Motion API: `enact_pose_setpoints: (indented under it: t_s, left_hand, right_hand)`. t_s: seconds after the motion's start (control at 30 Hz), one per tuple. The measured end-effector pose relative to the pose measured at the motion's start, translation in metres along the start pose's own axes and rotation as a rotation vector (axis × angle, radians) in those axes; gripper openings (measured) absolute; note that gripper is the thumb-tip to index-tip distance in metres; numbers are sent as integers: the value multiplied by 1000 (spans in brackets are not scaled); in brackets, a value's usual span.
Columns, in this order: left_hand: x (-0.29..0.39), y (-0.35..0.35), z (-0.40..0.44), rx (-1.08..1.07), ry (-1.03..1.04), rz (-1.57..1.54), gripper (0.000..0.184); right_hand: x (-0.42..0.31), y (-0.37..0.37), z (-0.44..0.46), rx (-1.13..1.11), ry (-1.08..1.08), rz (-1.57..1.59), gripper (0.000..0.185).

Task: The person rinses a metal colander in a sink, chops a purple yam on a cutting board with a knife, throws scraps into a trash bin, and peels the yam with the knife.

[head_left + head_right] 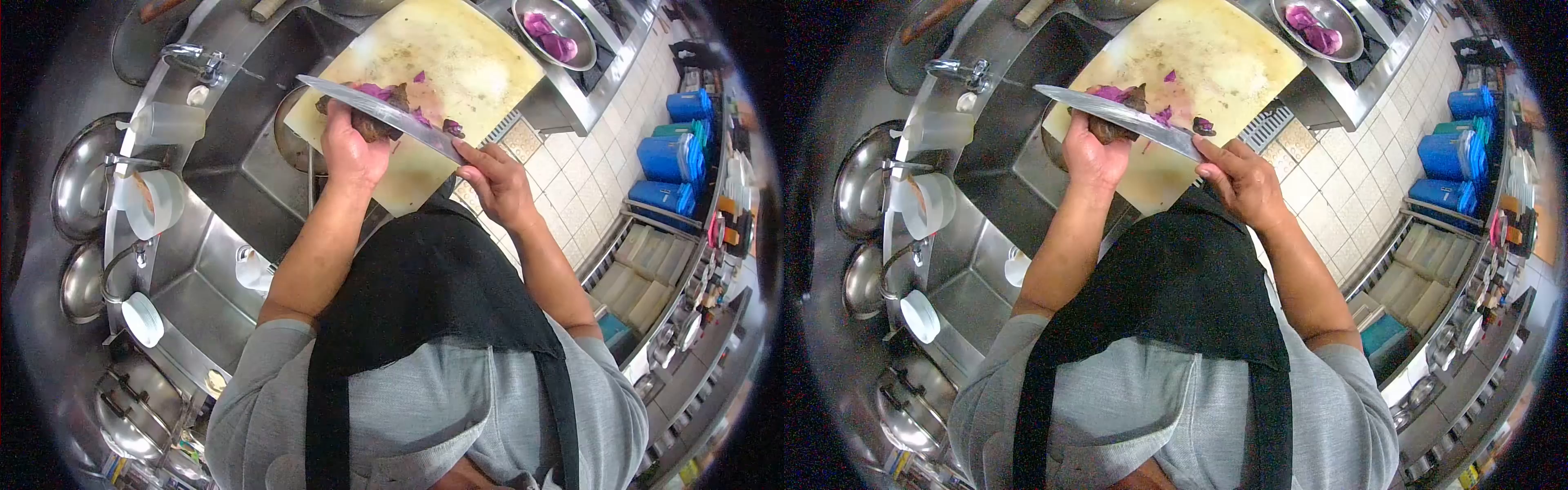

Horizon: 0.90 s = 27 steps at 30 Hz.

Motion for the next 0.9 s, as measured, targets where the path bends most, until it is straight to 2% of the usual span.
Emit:
enact_pose_setpoints:
  t_s: [0.1,0.17,0.27,0.6,0.7,0.77,0.9]
  left_hand:
    - [2,-18,10,-1,46,10,29]
    - [4,-15,7,-10,97,-12,19]
    - [4,-10,2,20,133,20,20]
    - [4,-7,-2,89,174,73,23]
    - [-6,0,-7,36,175,118,24]
    - [-17,-6,-9,51,94,51,26]
    - [-5,9,-17,130,124,126,27]
  right_hand:
    - [10,0,-6,9,-1,10,37]
    - [13,-1,-10,5,8,8,37]
    - [20,-1,-19,-5,38,-9,37]
    - [17,-3,-33,-9,122,-47,36]
    - [2,1,-13,25,79,-14,35]
    - [-9,5,0,16,35,-77,34]
    - [-10,18,12,27,1,-25,34]
Point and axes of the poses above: each hand's wrist, its own z-axis towards the middle knuckle, its own y-axis out of the palm, x = y × z, the point moved 4 cm from there along z, towards the middle knuckle, and after that the axes turned 2 degrees about -x, right-handed, at the moved point
